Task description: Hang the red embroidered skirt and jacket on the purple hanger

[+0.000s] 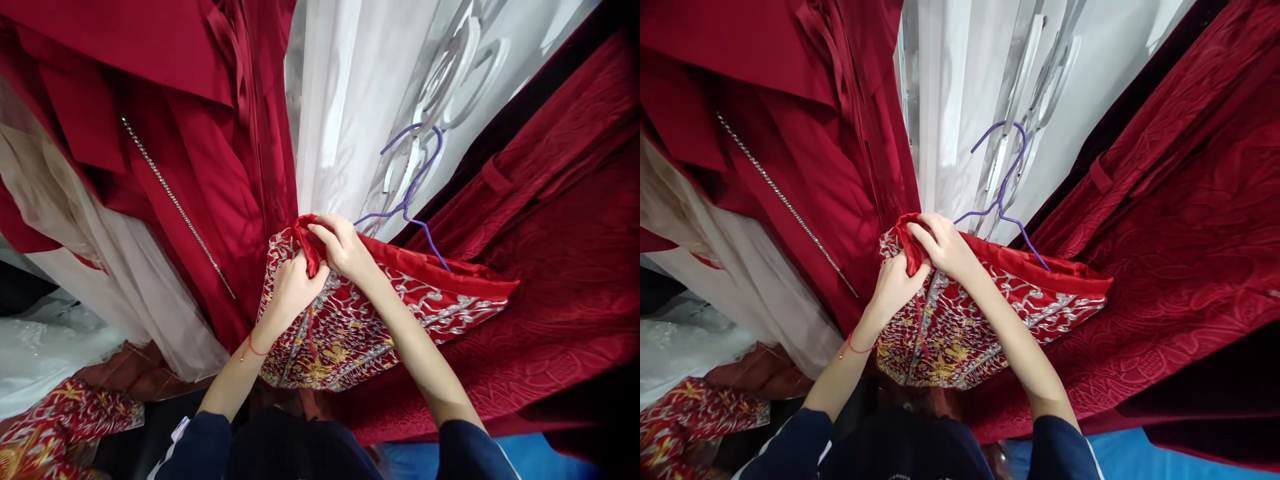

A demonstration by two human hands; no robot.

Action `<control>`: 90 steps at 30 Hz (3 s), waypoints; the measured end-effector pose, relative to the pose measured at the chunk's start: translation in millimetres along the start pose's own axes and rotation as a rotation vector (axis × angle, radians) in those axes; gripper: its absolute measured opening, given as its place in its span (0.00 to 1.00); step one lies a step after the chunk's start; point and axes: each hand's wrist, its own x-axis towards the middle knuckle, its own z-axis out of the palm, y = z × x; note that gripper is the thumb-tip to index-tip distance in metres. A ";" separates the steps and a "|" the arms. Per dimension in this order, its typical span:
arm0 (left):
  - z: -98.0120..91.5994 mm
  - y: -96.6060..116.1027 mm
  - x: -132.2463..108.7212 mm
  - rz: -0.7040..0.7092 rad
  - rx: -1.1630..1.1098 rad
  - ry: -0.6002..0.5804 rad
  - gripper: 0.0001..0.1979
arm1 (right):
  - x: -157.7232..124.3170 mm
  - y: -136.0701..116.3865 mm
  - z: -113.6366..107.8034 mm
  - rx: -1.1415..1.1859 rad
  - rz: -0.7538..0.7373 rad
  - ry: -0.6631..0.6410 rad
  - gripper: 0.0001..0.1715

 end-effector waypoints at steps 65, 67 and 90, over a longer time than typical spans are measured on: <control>-26.1 -9.7 102.8 0.225 -0.115 -0.068 0.15 | -43.5 6.4 -47.8 -0.201 0.276 -0.089 0.13; -31.7 -13.1 97.2 0.388 -0.174 -0.099 0.16 | -43.8 6.9 -46.9 -0.196 0.279 -0.082 0.13; 0.9 -24.5 71.5 0.649 -0.039 0.097 0.13 | -126.7 -142.7 54.8 0.123 0.924 -0.183 0.23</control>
